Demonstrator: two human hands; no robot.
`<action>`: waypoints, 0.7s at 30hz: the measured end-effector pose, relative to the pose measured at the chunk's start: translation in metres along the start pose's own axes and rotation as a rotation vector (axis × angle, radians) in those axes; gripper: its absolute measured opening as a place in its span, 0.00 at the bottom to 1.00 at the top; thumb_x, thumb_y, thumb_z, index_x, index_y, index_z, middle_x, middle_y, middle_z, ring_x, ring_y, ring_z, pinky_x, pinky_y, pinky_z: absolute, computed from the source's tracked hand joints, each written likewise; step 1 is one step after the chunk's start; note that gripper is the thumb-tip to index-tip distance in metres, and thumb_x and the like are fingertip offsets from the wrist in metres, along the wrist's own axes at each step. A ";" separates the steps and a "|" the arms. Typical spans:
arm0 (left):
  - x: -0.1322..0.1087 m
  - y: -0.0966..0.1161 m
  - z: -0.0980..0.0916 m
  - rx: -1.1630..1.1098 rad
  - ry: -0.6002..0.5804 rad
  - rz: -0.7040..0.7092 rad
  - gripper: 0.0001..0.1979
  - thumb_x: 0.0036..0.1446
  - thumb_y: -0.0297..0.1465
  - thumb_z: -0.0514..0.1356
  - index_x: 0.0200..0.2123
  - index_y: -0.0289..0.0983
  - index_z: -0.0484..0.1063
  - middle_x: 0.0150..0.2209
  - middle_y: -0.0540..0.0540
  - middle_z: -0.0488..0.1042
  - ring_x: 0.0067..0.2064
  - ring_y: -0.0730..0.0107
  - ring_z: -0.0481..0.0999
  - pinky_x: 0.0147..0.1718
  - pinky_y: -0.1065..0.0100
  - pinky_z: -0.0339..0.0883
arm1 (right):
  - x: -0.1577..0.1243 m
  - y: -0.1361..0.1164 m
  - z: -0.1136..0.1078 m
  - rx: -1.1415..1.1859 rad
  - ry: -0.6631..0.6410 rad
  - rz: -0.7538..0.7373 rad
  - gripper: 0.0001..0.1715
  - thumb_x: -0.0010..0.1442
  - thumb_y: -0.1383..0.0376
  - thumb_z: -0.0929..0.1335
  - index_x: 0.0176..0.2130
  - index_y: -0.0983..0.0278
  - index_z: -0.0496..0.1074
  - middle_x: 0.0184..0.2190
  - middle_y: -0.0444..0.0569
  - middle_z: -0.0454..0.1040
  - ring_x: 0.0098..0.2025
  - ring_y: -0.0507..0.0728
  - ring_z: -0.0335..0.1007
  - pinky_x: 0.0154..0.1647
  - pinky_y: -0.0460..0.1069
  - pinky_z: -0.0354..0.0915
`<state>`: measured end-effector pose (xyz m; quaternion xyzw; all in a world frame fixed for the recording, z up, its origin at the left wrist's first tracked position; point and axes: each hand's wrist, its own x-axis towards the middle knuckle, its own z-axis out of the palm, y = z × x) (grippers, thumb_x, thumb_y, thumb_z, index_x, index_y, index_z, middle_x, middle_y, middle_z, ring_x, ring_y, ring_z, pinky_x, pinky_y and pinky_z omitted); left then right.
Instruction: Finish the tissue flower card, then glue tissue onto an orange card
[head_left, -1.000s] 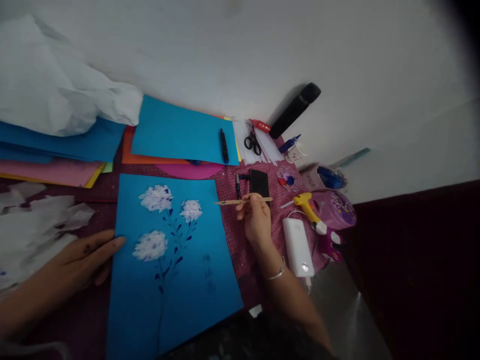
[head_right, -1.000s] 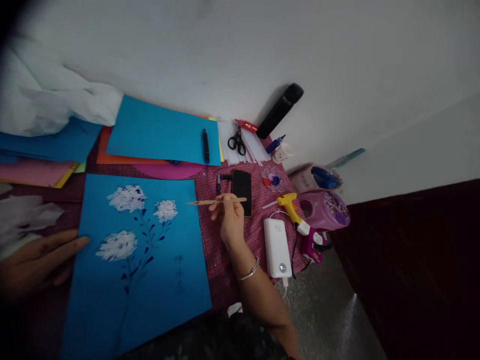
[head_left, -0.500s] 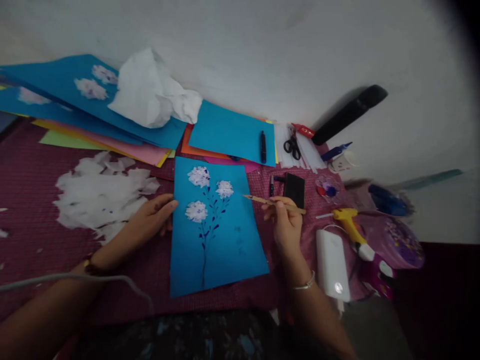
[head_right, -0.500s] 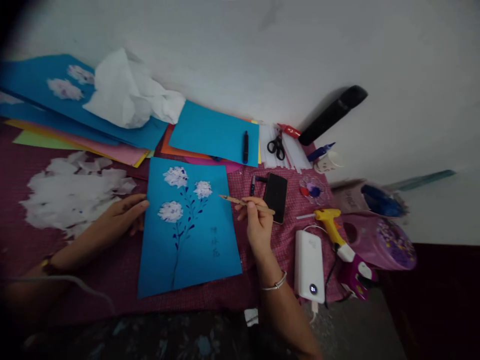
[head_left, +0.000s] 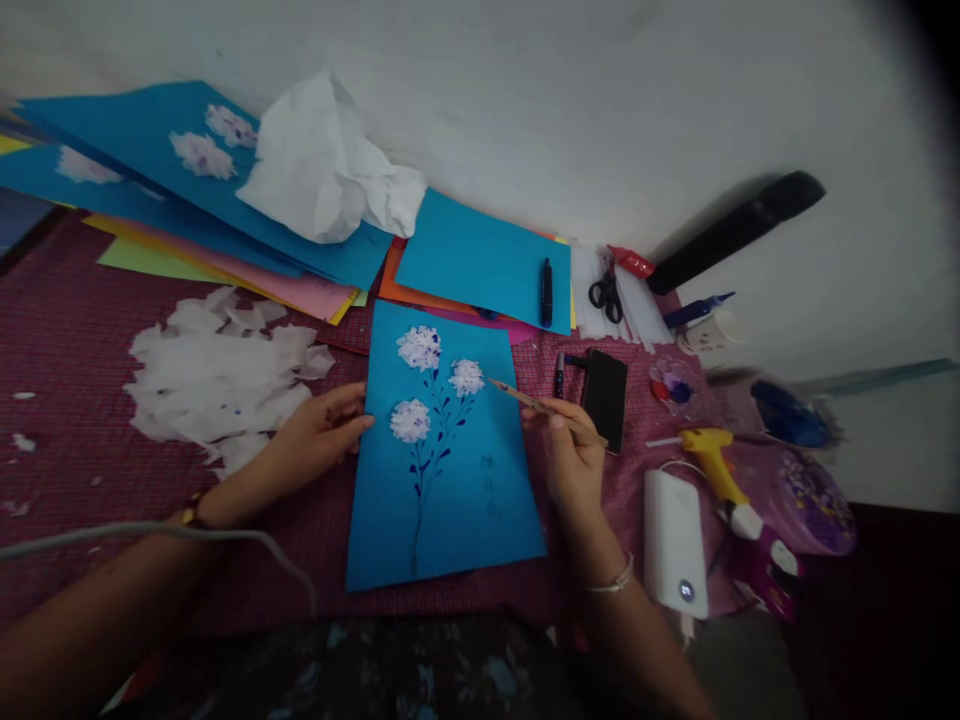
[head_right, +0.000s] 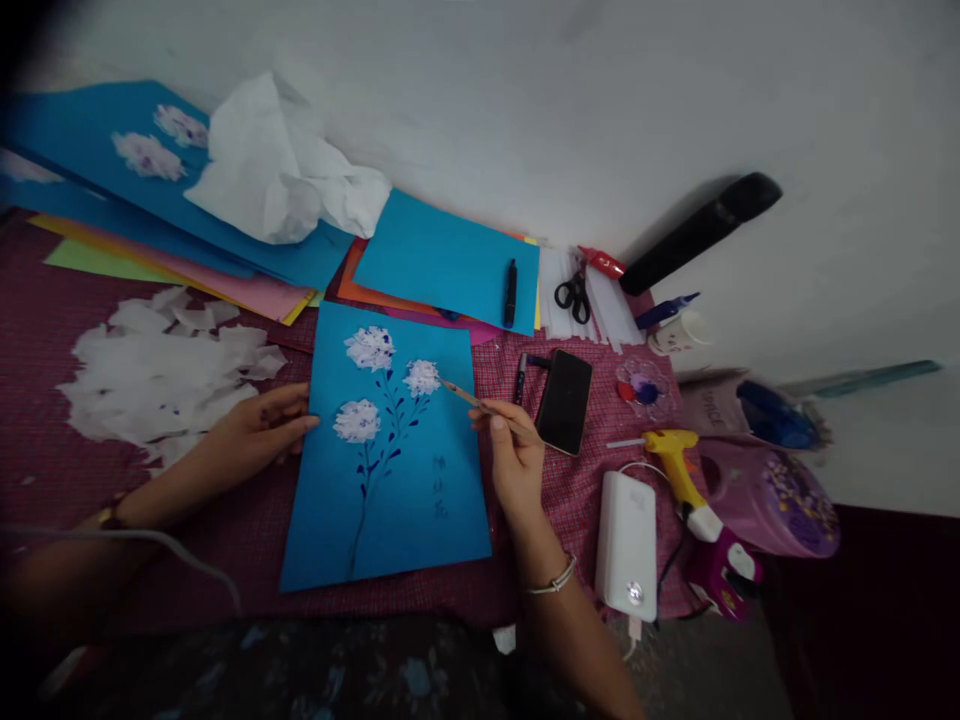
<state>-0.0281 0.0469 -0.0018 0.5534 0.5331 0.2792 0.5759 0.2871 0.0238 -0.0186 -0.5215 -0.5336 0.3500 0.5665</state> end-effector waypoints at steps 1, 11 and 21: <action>0.000 0.000 0.001 -0.006 -0.004 0.004 0.19 0.58 0.39 0.59 0.50 0.37 0.71 0.29 0.51 0.75 0.24 0.73 0.69 0.23 0.71 0.65 | 0.001 0.001 0.000 0.018 0.017 0.014 0.10 0.68 0.60 0.67 0.45 0.58 0.77 0.35 0.46 0.81 0.36 0.57 0.77 0.40 0.55 0.73; 0.000 -0.003 -0.004 0.209 0.245 0.036 0.34 0.58 0.38 0.59 0.66 0.36 0.55 0.31 0.52 0.70 0.31 0.68 0.71 0.33 0.66 0.67 | 0.002 0.008 0.001 0.142 -0.041 0.163 0.09 0.68 0.59 0.67 0.44 0.58 0.77 0.34 0.46 0.81 0.32 0.54 0.76 0.38 0.52 0.71; 0.002 -0.010 -0.003 0.076 0.260 0.003 0.31 0.59 0.35 0.60 0.65 0.37 0.60 0.35 0.52 0.69 0.34 0.72 0.71 0.33 0.70 0.66 | 0.000 0.007 0.001 0.134 -0.103 0.203 0.11 0.68 0.58 0.67 0.42 0.59 0.78 0.32 0.46 0.80 0.30 0.54 0.75 0.34 0.51 0.72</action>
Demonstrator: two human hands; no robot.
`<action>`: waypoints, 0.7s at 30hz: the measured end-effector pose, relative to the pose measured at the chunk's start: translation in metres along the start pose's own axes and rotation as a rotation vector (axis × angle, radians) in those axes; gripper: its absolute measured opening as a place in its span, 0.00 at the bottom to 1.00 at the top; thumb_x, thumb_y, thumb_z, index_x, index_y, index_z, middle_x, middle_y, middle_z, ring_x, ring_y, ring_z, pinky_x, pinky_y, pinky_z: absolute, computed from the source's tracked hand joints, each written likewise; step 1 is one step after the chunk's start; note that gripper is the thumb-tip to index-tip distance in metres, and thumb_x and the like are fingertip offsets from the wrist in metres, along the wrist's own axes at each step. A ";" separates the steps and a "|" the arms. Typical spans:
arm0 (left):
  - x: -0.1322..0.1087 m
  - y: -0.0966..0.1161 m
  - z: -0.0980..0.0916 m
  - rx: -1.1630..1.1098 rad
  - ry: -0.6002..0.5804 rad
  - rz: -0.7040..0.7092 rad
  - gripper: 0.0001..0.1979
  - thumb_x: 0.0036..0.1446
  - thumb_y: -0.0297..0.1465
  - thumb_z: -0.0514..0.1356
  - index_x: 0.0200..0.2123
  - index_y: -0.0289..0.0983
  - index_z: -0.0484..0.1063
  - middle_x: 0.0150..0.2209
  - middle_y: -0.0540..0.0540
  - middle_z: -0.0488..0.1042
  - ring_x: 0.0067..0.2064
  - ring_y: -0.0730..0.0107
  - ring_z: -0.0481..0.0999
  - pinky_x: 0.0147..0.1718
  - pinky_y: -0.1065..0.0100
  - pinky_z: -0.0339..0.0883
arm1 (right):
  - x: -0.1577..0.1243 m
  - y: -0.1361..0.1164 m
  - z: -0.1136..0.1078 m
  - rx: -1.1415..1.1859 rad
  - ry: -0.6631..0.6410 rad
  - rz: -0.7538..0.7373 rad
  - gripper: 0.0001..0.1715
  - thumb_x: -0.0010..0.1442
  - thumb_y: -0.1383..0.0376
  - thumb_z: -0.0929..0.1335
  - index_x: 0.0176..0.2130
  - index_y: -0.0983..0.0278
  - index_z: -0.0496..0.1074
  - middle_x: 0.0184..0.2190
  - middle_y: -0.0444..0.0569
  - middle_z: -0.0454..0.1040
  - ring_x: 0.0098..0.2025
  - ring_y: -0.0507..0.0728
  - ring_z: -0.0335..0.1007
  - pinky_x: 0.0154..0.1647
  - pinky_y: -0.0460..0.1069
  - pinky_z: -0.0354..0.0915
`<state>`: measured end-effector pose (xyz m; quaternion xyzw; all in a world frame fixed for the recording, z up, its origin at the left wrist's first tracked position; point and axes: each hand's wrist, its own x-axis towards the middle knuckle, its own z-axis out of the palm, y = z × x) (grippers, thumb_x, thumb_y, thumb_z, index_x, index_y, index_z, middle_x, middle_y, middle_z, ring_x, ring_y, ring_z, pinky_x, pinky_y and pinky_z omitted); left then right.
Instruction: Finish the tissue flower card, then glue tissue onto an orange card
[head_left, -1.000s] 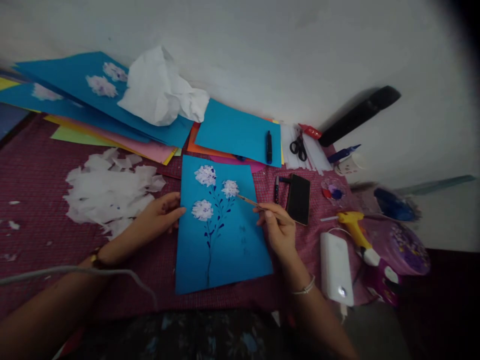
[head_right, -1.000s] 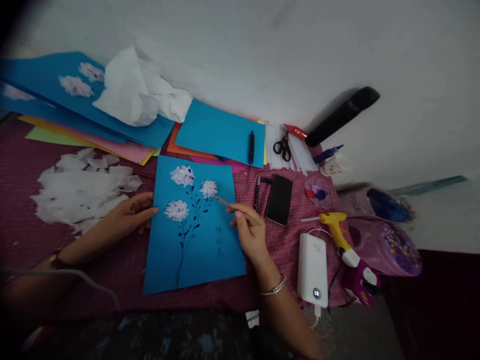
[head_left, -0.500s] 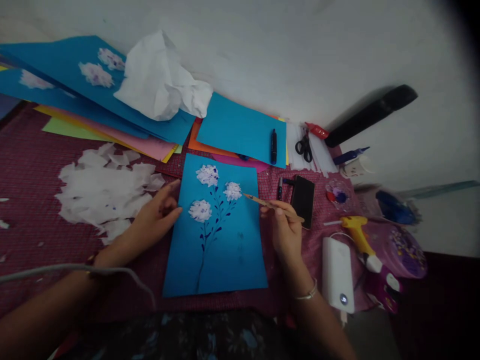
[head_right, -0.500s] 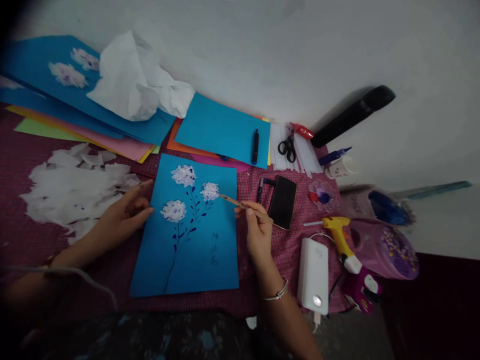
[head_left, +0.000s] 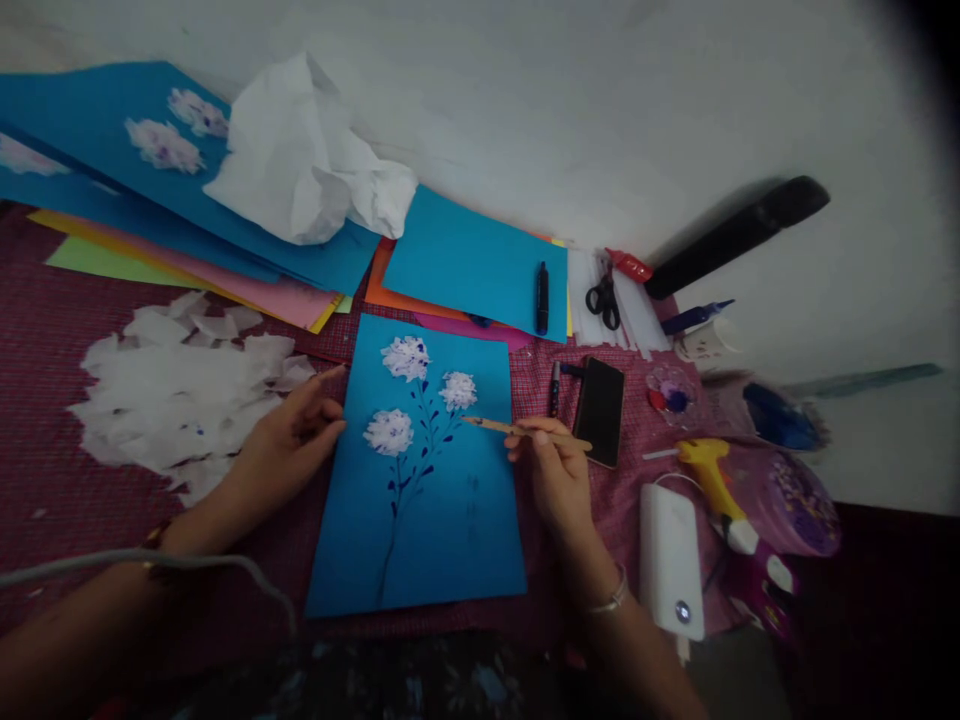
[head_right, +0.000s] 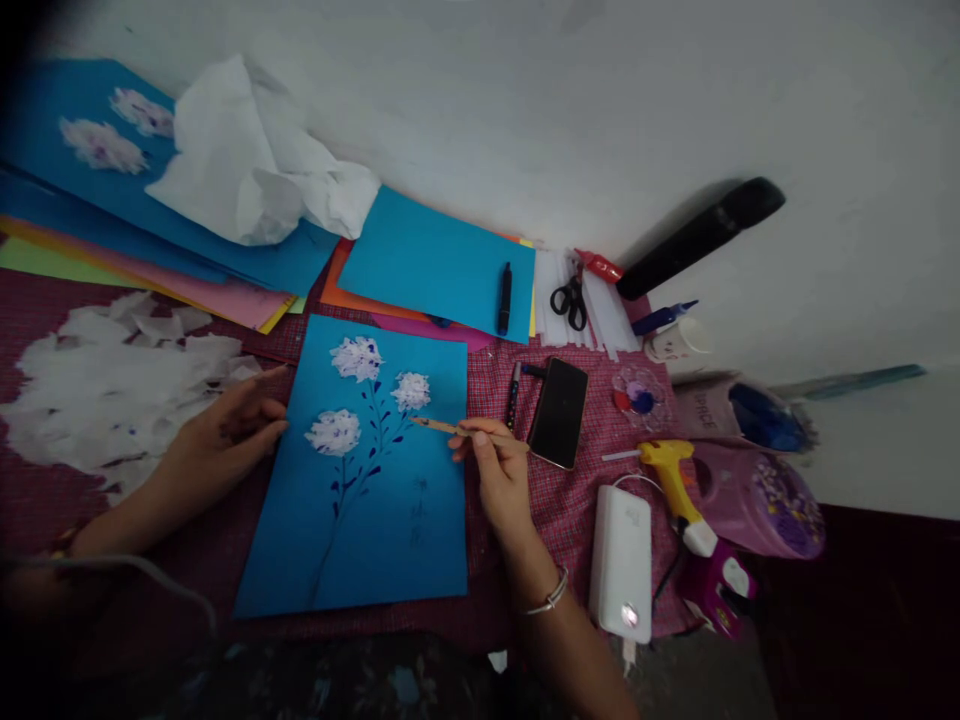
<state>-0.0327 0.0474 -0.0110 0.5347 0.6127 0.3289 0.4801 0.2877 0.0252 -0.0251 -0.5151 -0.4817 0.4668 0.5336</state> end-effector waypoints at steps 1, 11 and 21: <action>0.000 0.000 0.001 0.008 0.026 0.021 0.31 0.59 0.34 0.60 0.65 0.38 0.60 0.35 0.52 0.70 0.34 0.72 0.72 0.34 0.70 0.66 | -0.001 -0.001 0.000 -0.019 -0.013 -0.022 0.11 0.68 0.59 0.67 0.42 0.59 0.79 0.32 0.46 0.80 0.30 0.54 0.75 0.33 0.51 0.72; -0.005 0.015 0.007 -0.521 0.074 -0.260 0.33 0.47 0.37 0.71 0.58 0.41 0.68 0.37 0.49 0.80 0.32 0.67 0.78 0.31 0.68 0.74 | -0.010 -0.017 0.011 -0.269 -0.280 -0.366 0.14 0.71 0.64 0.63 0.50 0.56 0.76 0.35 0.47 0.79 0.32 0.53 0.74 0.32 0.49 0.72; -0.002 0.049 0.015 -0.464 -0.155 -0.570 0.25 0.41 0.36 0.75 0.43 0.42 0.72 0.31 0.53 0.82 0.32 0.63 0.81 0.30 0.68 0.77 | 0.007 -0.020 -0.006 -0.588 -0.068 -0.349 0.17 0.69 0.65 0.61 0.52 0.54 0.75 0.47 0.50 0.77 0.51 0.58 0.74 0.54 0.56 0.70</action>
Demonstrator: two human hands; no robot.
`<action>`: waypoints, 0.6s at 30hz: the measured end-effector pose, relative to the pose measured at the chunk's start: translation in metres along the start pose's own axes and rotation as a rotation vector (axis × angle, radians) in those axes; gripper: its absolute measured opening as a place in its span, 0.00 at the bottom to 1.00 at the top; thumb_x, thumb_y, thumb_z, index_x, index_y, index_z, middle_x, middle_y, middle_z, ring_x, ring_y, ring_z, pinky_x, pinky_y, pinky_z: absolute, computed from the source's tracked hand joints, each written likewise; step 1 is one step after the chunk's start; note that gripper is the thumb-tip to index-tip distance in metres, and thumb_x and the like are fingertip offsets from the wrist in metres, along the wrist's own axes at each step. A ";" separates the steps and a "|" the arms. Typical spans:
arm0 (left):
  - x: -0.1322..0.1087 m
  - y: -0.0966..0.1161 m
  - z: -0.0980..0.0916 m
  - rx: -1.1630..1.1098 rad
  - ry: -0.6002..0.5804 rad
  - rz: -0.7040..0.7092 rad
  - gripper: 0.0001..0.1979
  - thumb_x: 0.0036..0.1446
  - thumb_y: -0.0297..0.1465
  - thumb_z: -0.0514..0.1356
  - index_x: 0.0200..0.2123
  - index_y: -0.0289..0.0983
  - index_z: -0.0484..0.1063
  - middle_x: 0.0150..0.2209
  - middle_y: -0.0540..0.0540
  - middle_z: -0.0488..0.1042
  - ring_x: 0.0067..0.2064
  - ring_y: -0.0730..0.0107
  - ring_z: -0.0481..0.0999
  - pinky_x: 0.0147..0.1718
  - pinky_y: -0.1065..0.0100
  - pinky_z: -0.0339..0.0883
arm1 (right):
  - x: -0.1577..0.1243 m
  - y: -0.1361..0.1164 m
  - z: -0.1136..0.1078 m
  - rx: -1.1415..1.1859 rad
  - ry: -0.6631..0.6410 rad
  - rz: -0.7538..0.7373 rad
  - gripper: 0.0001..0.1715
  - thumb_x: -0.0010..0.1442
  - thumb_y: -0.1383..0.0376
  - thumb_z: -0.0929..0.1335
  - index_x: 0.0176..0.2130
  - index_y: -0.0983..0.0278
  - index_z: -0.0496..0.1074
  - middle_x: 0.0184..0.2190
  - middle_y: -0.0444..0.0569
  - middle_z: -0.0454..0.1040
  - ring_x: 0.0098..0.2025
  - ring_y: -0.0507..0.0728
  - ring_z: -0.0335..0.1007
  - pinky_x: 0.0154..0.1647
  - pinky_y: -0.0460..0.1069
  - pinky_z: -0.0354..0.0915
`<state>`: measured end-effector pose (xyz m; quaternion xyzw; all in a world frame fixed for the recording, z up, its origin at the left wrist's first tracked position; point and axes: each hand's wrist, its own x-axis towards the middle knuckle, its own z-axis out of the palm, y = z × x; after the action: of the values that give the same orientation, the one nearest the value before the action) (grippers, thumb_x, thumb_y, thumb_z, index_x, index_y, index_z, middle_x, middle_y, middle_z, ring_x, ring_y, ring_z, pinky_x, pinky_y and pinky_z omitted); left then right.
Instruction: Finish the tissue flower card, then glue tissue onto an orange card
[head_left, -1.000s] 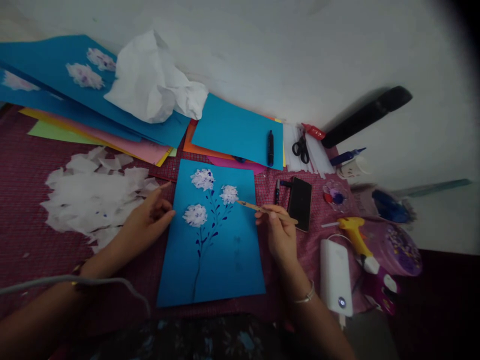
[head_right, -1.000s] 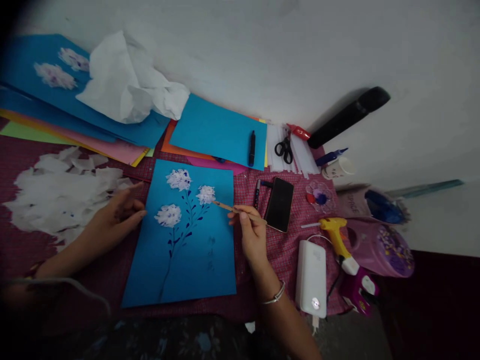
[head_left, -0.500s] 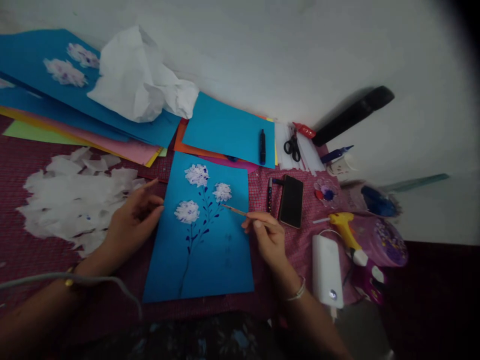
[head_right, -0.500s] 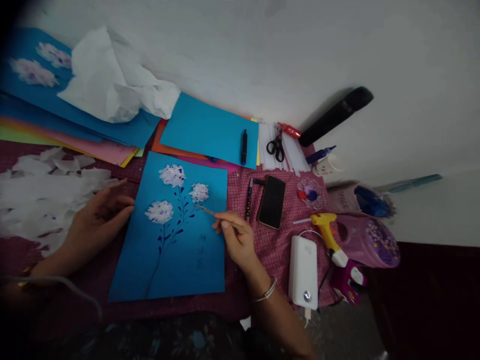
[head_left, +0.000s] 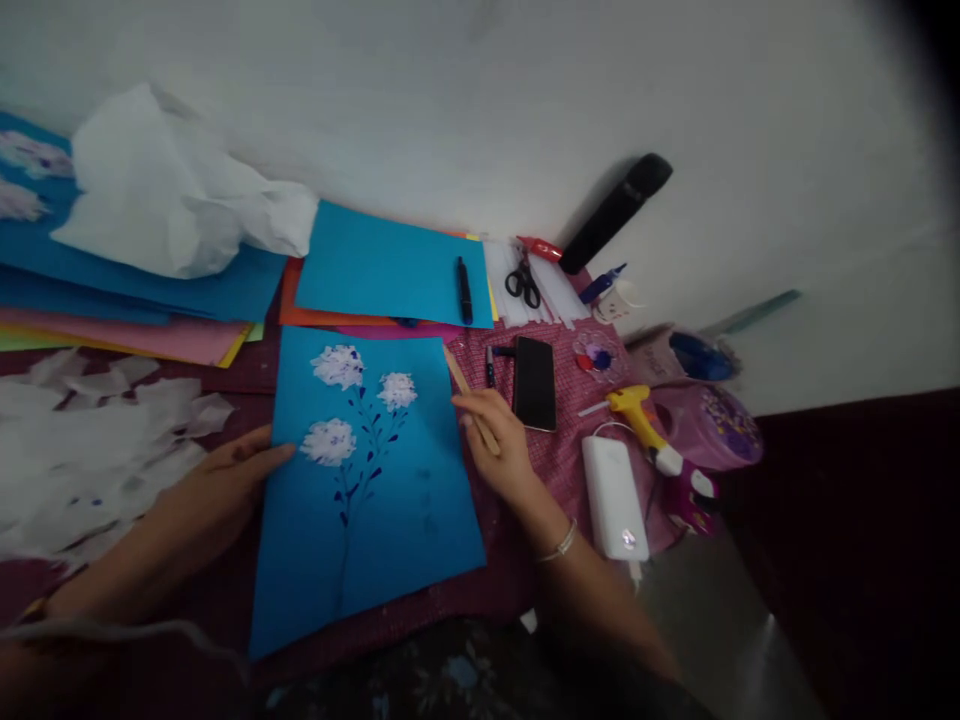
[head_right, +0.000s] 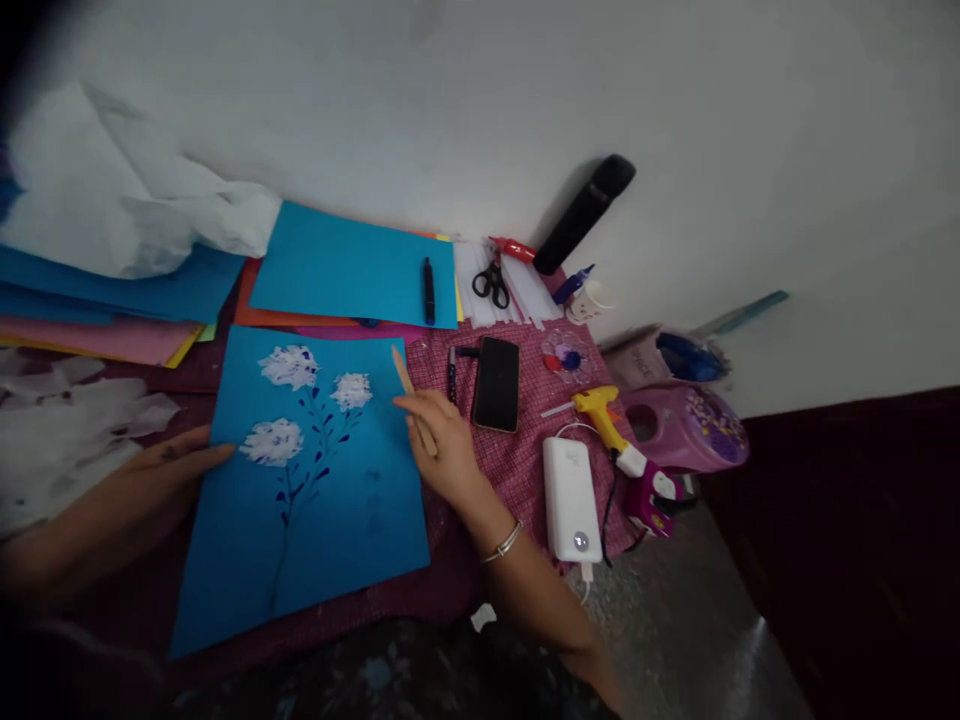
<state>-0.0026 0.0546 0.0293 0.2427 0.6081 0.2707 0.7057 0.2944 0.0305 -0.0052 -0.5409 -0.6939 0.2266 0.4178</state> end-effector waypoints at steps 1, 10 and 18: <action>0.002 0.001 -0.001 0.002 -0.015 -0.011 0.27 0.41 0.36 0.75 0.45 0.42 0.72 0.32 0.53 0.83 0.32 0.62 0.81 0.31 0.67 0.78 | 0.005 0.004 -0.004 -0.069 0.019 0.002 0.18 0.69 0.66 0.61 0.52 0.54 0.75 0.48 0.50 0.77 0.53 0.59 0.73 0.56 0.57 0.68; 0.017 -0.002 -0.017 -0.018 -0.047 -0.105 0.24 0.49 0.37 0.71 0.51 0.47 0.73 0.39 0.53 0.84 0.41 0.55 0.83 0.37 0.60 0.81 | 0.026 0.015 -0.022 -0.592 -0.109 0.231 0.31 0.65 0.71 0.62 0.66 0.67 0.63 0.57 0.61 0.72 0.57 0.66 0.68 0.58 0.60 0.64; 0.020 -0.001 -0.007 0.075 0.020 -0.050 0.31 0.42 0.43 0.75 0.51 0.50 0.73 0.38 0.54 0.84 0.39 0.55 0.83 0.34 0.62 0.81 | 0.022 0.018 -0.018 -0.780 -0.146 0.347 0.27 0.67 0.65 0.64 0.63 0.65 0.66 0.51 0.60 0.75 0.52 0.68 0.71 0.50 0.60 0.64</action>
<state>-0.0075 0.0672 0.0133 0.2509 0.6307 0.2327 0.6965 0.3180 0.0538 -0.0014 -0.7496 -0.6540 0.0521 0.0878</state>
